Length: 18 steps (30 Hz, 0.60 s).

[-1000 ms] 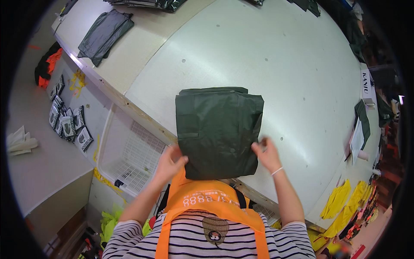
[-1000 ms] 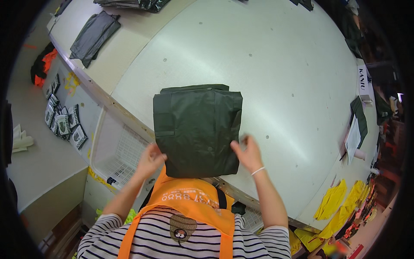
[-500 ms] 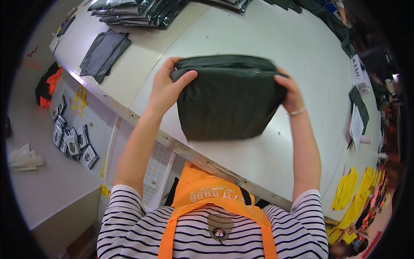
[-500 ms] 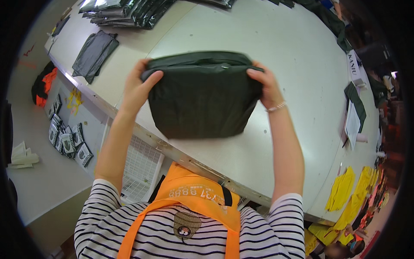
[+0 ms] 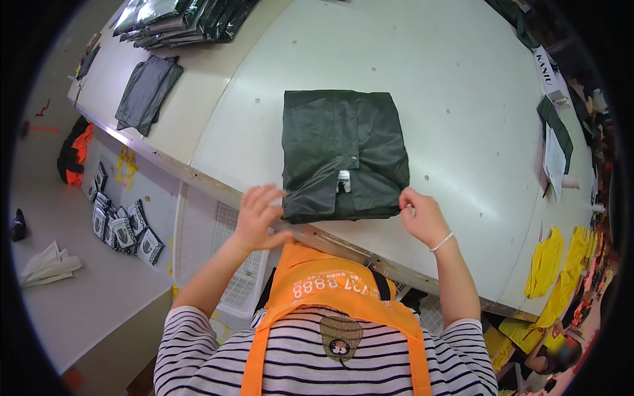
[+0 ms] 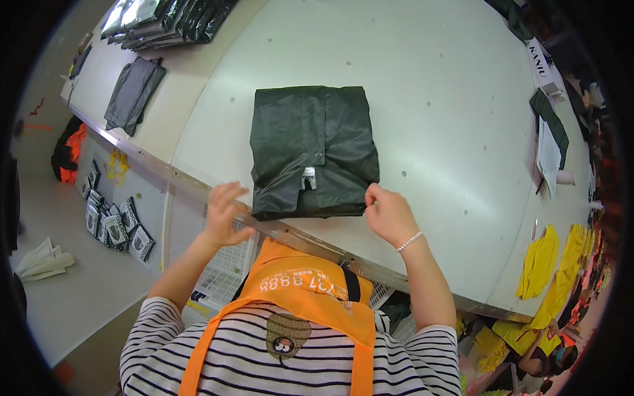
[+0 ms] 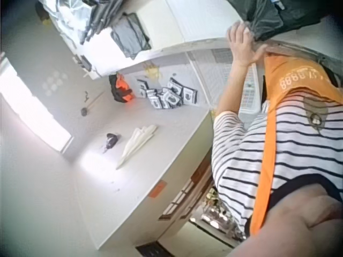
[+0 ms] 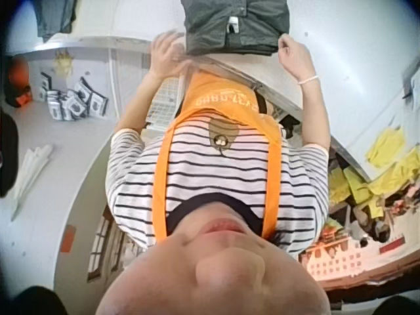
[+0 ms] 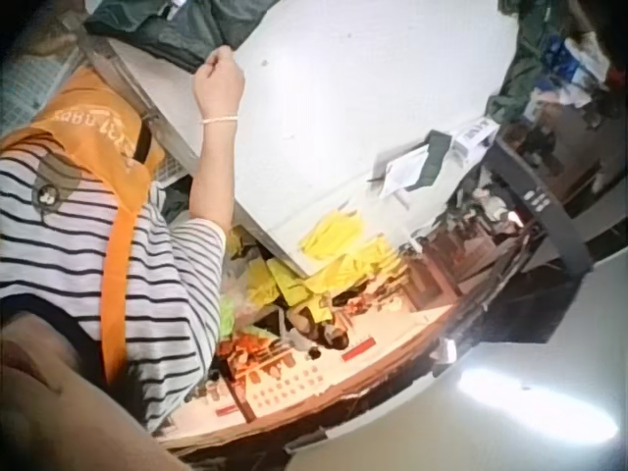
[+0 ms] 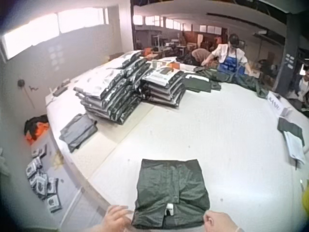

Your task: The person unfolds a dark green jacket on a white table, smooths the fabric, zips the front, and folds the garment into a compact rectangle. The folded jacket is placed into a clear plastic bag and set aside on the table.

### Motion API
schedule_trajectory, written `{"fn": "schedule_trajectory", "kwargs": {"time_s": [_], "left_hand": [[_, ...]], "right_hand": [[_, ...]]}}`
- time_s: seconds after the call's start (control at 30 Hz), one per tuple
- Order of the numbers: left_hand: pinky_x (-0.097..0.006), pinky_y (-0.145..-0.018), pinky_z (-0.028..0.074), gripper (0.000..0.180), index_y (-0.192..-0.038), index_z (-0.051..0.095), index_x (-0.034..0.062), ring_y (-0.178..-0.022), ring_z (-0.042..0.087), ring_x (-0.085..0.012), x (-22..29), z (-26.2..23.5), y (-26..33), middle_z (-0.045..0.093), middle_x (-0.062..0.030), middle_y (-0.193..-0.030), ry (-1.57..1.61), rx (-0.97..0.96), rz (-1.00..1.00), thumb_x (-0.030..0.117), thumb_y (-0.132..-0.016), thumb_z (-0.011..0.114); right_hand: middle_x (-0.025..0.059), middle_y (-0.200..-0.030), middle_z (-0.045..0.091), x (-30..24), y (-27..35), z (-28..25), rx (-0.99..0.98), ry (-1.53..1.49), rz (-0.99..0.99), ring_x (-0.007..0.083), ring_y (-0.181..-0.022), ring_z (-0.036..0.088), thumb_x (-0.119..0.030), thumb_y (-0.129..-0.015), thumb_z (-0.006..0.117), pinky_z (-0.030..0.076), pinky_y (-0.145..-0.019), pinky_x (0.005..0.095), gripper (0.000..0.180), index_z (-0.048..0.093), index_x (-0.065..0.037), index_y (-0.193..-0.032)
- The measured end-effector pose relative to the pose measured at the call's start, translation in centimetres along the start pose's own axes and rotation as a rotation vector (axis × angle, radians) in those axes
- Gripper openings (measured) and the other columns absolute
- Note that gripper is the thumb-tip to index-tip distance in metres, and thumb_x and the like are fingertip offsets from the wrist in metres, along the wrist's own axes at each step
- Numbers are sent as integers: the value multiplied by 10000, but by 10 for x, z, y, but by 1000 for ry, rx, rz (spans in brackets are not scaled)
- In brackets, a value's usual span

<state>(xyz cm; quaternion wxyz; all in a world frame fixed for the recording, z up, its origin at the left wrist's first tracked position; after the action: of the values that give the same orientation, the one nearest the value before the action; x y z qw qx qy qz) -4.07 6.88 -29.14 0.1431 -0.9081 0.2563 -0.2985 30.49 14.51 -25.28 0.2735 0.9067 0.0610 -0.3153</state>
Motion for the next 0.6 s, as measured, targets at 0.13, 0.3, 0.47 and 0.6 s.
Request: {"fn": "schedule_trajectory", "kwargs": {"time_s": [0.13,0.3,0.47,0.6], "left_hand": [[-518,-1034,259,354,-1016,575,72,-1273,385,-357,-3,9,-85,503,-115,-1302,-217,81,-179,348,-811,660],[-628,-1070,135,593,-1287,531,159,-1374,213,-394,-21,71,-125,346,-148,-1457,-438,-70,-431,514,-818,603],[-670,-1044,132,735,-1424,355,223,-1395,159,-400,-41,130,-101,211,-141,-1523,-458,-17,-522,544,-808,595],[-569,-1071,211,906,-1429,319,78,-1359,244,-407,-50,106,-87,244,-252,-1473,-248,310,-683,528,-735,690]], "right_hand": [[221,-788,630,-35,-12,-23,2,307,-138,407,-769,603,-161,-838,465,483,-691,471,197,604,-24,-822],[203,-988,626,-66,-68,-29,348,93,-141,388,-898,597,-292,-899,490,487,-778,455,281,579,-56,-1022],[271,-1358,366,14,-139,87,608,376,98,442,-1200,412,-478,-888,524,405,-918,538,699,237,-204,-1464],[274,-1302,409,32,-128,83,710,154,46,427,-1131,454,-524,-860,546,400,-935,489,818,178,-128,-1474]]}}
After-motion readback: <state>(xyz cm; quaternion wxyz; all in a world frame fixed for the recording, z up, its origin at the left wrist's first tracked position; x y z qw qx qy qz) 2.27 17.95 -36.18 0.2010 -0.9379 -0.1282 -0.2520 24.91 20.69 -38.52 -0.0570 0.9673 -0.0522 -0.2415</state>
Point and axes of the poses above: each hand's wrist, its own y-axis away from the middle knuckle, its own z-axis out of the palm, x = y × z, the point moved 1 cm from there along -y, towards the middle knuckle
